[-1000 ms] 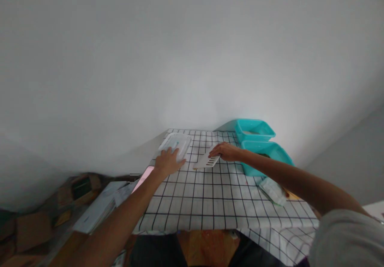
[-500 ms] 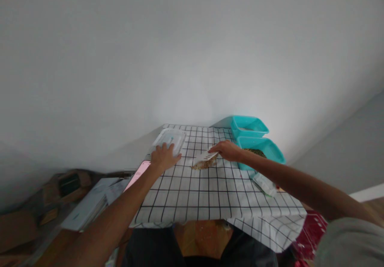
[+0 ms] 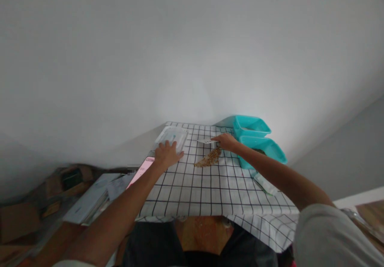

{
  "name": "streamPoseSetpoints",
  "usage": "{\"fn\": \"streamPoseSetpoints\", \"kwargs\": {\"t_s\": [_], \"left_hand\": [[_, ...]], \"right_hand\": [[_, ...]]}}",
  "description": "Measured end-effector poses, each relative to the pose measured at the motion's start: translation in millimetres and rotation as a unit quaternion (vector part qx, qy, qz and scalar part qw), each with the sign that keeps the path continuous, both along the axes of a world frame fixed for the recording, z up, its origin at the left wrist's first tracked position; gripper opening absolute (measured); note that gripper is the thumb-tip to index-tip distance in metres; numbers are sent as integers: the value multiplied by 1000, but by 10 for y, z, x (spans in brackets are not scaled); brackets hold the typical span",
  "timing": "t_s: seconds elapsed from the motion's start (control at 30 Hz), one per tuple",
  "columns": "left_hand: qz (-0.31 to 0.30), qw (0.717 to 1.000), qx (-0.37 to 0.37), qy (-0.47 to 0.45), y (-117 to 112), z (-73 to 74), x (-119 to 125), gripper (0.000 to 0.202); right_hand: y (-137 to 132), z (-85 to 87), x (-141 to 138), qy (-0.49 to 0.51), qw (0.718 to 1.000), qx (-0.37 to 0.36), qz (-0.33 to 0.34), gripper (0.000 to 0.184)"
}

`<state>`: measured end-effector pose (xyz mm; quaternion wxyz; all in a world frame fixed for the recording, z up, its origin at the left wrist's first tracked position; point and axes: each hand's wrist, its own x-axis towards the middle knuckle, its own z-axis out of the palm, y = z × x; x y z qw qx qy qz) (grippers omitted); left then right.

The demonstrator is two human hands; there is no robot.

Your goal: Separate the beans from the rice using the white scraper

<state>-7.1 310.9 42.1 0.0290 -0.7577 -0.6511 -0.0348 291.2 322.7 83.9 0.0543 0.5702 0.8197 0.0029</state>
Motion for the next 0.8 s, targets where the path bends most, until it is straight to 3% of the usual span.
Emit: {"fn": "streamPoseSetpoints", "kwargs": {"t_s": [0.33,0.43,0.53,0.67,0.8], "left_hand": [[16,999,-30,-13,55,25,66,74],[28,999,-21,-18,38,35,182,79],[0,999,-10,-31,69,88,368,80],[-57,996,-32,-61,399,304,490,58],[-32,993,-75,-87,990,645,258,41]], "right_hand": [[-505,50,-54,0,999,-49,-16,32],[-652,21,-112,0,999,-46,-25,31],[-731,13,-126,-1,999,-29,-29,31],[-660,97,-55,1,999,5,-35,32],[-467,225,62,6,999,34,-42,35]]}}
